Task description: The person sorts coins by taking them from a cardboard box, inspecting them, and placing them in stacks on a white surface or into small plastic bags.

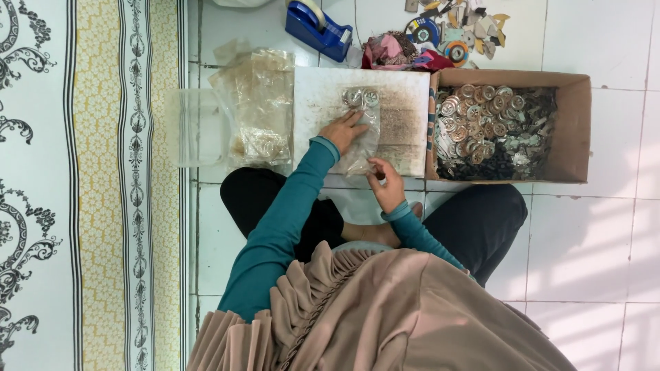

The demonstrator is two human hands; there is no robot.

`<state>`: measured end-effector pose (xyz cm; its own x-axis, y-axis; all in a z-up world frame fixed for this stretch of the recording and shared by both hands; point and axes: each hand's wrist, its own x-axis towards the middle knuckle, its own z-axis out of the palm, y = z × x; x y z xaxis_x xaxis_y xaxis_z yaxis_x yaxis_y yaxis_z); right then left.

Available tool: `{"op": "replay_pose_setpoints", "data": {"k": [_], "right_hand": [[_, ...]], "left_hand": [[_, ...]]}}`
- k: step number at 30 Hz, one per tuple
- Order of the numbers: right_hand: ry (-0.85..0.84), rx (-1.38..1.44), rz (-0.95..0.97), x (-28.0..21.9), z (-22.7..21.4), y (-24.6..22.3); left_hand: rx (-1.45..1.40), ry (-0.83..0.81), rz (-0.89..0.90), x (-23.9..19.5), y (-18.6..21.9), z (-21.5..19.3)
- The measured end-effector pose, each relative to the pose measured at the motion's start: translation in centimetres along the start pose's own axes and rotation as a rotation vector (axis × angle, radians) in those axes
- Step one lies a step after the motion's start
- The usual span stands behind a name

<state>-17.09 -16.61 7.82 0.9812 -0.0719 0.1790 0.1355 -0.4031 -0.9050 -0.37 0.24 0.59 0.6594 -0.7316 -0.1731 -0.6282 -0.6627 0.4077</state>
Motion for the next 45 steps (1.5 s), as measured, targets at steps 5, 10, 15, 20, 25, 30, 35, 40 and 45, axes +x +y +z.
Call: {"op": "replay_pose_setpoints", "data": {"k": [5, 10, 15, 20, 25, 30, 35, 40, 45], "right_hand": [[0.019, -0.126, -0.053, -1.1, -0.8, -1.2], [0.009, -0.292, -0.259, -1.9, -2.6, -3.1], [0.016, -0.626, -0.463, -1.8, -3.3, -5.7], [-0.005, -0.759, -0.548, -0.3, -0.4, -5.5], [0.069, -0.832, -0.707, 1.0, 1.3, -2.5], [0.028, -0.704, -0.832, -0.9, 1.1, -3.4], [-0.08, -0.591, -0.84, -3.9, 0.2, -0.5], [-0.001, -0.547, -0.676, 0.9, -3.0, -0.9], [-0.121, -0.693, -0.474, 5.4, -2.3, 0.2]], "left_hand": [[-0.033, -0.039, -0.031, -0.6, 0.4, -1.5], [-0.081, -0.009, 0.007, 0.1, -0.8, -0.1], [-0.101, -0.009, -0.006, 0.7, -1.2, 0.4], [-0.108, -0.021, -0.02, 0.7, -1.0, 0.0], [-0.095, -0.028, -0.014, 0.1, -0.1, -1.5], [-0.095, -0.061, -0.027, 1.0, -0.8, -0.4], [-0.108, -0.078, -0.039, 1.5, -1.1, 0.8], [-0.052, 0.045, 0.016, 0.7, 0.0, 0.0], [0.093, 0.201, 0.058, -1.1, 0.8, 1.0]]}}
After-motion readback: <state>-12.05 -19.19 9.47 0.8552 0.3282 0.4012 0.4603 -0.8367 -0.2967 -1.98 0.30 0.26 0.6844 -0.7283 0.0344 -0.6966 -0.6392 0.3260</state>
